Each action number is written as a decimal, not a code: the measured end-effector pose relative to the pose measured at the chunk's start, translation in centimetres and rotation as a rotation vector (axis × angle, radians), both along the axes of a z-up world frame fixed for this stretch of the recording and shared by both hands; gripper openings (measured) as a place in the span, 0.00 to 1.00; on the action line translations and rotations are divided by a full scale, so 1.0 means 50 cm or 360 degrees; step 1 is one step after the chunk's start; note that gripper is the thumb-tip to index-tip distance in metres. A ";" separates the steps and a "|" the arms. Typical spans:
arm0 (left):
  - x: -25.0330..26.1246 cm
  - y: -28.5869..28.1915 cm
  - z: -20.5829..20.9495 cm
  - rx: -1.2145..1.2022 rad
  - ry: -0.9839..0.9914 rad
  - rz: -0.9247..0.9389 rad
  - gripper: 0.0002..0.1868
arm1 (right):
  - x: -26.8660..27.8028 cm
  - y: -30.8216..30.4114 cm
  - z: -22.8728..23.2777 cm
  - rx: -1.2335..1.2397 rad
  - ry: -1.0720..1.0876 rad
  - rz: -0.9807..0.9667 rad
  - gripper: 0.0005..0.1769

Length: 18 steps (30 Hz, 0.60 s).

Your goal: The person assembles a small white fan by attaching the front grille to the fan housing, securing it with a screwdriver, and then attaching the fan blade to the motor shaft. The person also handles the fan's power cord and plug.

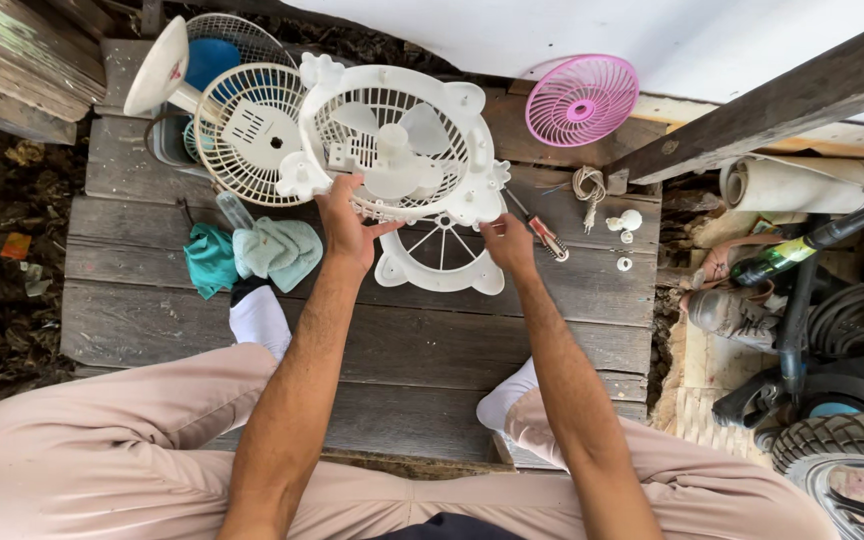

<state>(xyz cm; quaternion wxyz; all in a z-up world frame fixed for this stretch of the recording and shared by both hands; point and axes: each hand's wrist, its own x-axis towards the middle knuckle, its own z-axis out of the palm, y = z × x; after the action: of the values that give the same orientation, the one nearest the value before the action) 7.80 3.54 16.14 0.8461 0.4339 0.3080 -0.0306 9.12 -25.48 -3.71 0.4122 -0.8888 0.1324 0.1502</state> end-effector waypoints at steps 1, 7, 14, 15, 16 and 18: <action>-0.001 -0.002 0.000 -0.0010 -0.0014 -0.0013 0.42 | -0.010 0.004 -0.019 -0.0023 -0.0043 0.0046 0.19; 0.011 0.019 -0.026 -0.0030 -0.0107 -0.0006 0.41 | -0.035 0.053 -0.049 0.0020 -0.0179 0.0334 0.14; 0.006 0.088 -0.005 0.0007 -0.0336 0.0205 0.36 | -0.003 0.211 0.005 0.0048 -0.0242 0.0664 0.10; 0.003 0.097 -0.001 0.0017 -0.0367 0.0239 0.36 | 0.004 0.236 0.016 0.0004 -0.0248 0.0724 0.11; 0.000 0.106 0.001 0.0021 -0.0423 0.0290 0.35 | 0.010 0.263 0.027 -0.0025 -0.0224 0.0737 0.11; -0.006 0.122 0.000 0.0031 -0.0532 0.0388 0.34 | 0.021 0.311 0.045 -0.0083 -0.0174 0.0761 0.12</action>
<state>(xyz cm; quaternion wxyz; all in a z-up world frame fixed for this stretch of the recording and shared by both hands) 7.48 9.63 16.12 0.8786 0.4007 0.2137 0.1475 10.17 -9.95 -1.47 0.3483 -0.9121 -0.1004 0.1916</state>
